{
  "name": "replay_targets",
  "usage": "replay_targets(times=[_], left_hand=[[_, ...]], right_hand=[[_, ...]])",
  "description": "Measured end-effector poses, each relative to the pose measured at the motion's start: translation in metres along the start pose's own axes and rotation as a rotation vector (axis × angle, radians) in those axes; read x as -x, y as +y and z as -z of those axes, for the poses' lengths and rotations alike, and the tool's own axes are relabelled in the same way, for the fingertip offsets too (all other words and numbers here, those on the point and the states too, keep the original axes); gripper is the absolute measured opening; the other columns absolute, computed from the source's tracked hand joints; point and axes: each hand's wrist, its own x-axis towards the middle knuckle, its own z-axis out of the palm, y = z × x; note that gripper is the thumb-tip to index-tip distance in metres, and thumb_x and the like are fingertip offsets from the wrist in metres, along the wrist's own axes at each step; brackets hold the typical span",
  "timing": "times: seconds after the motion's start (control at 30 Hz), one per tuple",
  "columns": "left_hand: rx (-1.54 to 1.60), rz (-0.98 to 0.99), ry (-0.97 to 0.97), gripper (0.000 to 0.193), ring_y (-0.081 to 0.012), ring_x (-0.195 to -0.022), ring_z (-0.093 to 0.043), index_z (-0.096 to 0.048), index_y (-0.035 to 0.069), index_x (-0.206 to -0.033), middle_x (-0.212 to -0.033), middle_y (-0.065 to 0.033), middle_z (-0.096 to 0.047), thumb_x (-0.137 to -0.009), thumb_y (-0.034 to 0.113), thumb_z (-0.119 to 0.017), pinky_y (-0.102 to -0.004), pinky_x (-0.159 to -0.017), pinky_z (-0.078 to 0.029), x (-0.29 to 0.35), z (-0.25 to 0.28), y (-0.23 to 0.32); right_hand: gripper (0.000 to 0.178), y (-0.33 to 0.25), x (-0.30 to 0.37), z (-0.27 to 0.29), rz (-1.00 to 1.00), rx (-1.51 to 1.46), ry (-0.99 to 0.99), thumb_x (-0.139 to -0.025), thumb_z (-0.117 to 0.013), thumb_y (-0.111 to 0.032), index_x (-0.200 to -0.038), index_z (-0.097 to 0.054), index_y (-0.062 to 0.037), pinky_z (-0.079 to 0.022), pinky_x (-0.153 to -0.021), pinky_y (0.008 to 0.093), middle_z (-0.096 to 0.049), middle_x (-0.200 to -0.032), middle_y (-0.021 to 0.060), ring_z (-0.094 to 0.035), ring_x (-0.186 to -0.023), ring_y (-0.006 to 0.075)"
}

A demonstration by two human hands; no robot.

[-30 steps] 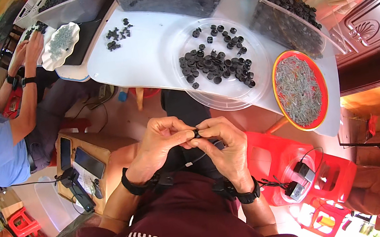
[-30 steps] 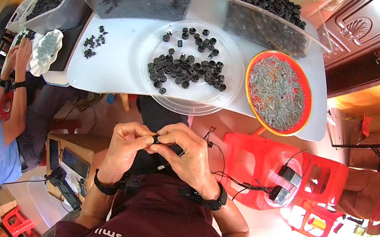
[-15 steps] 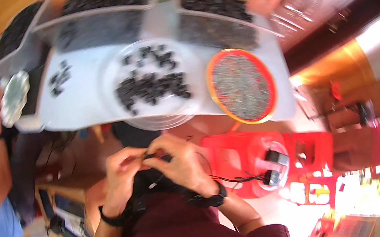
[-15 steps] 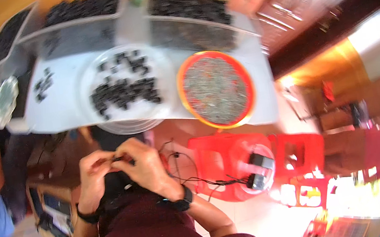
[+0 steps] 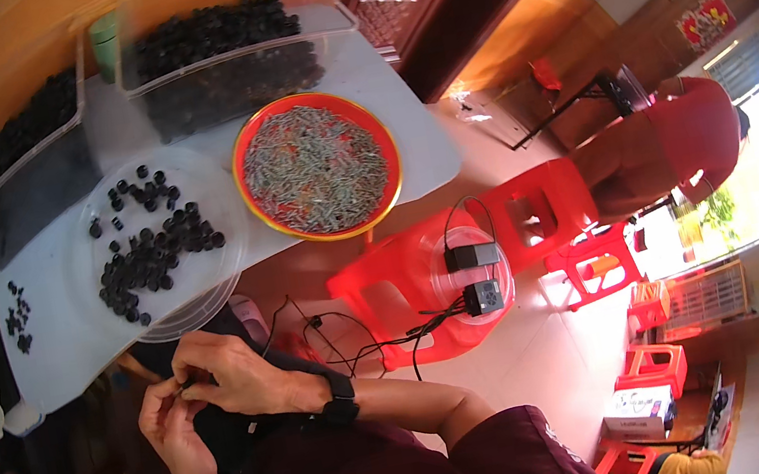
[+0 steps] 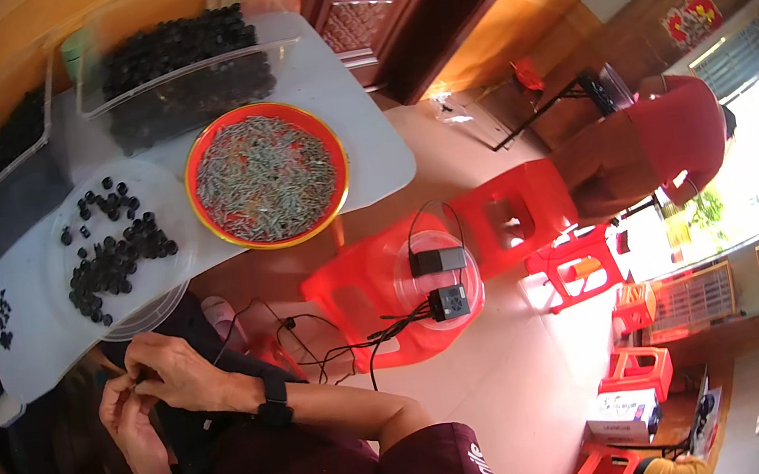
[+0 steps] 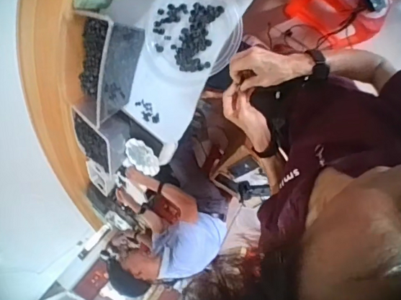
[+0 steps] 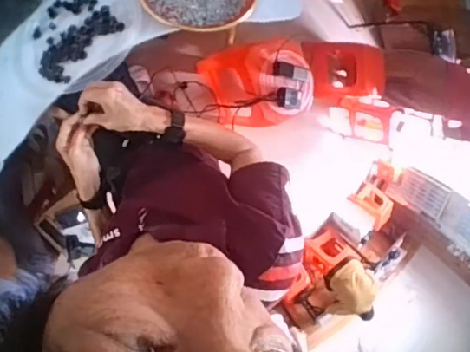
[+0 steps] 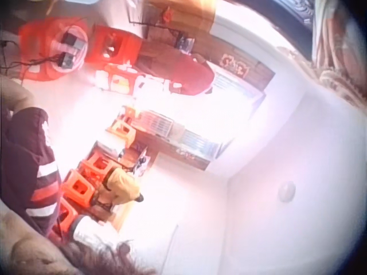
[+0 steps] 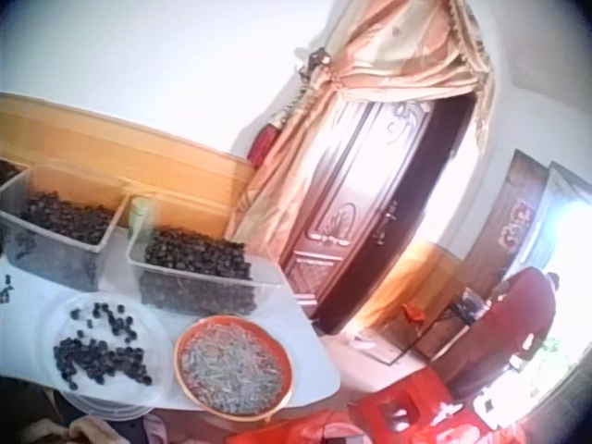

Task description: Assembling small black plastic industrial components by hand.

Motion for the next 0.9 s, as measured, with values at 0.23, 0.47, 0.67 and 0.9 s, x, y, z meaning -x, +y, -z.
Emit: replay_targets(times=[0.23,0.47,0.67,0.9], left_hand=[[0.042,0.064,-0.067,0.019,-0.0096,-0.073,-0.058,-0.057,0.000,-0.099,-0.085,-0.0045,-0.059,-0.082,0.004,-0.051,-0.0207,-0.063,-0.046,-0.009,0.005,0.000],[0.014,0.146,-0.151,0.028,-0.0126,-0.076,-0.060,-0.054,0.001,-0.108,-0.098,-0.0073,-0.060,-0.081,0.005,-0.052,-0.0215,-0.065,-0.048,-0.013,0.005,0.007],[-0.156,0.243,-0.275,0.028,-0.0142,-0.079,-0.059,-0.055,0.003,-0.107,-0.097,-0.0072,-0.060,-0.081,0.010,-0.052,-0.0252,-0.070,-0.046,-0.014,0.022,0.008],[-0.114,0.237,-0.319,0.029,-0.0157,-0.082,-0.060,-0.055,-0.001,-0.107,-0.098,-0.0118,-0.061,-0.078,0.005,-0.054,-0.0265,-0.074,-0.047,-0.022,0.027,0.009]], right_hand=[[0.019,-0.005,-0.005,0.009,-0.097,0.015,-0.025,-0.069,-0.065,0.001,-0.085,-0.054,0.0001,-0.044,-0.058,0.0316,-0.049,-0.079,0.0093,-0.053,-0.070,0.0227],[0.024,-0.021,-0.001,0.036,-0.121,0.080,-0.053,-0.070,-0.068,-0.002,-0.093,-0.060,-0.0013,-0.047,-0.065,0.0312,-0.051,-0.088,0.0086,-0.055,-0.077,0.0220],[0.025,-0.032,-0.017,0.061,-0.083,0.181,-0.009,-0.072,-0.071,-0.003,-0.094,-0.060,-0.0007,-0.047,-0.057,0.0271,-0.058,-0.088,0.0077,-0.057,-0.066,0.0156],[0.023,-0.045,-0.039,0.075,-0.016,0.324,-0.027,-0.071,-0.072,-0.004,-0.090,-0.061,-0.0009,-0.045,-0.053,0.0253,-0.058,-0.085,0.0071,-0.055,-0.060,0.0125]])
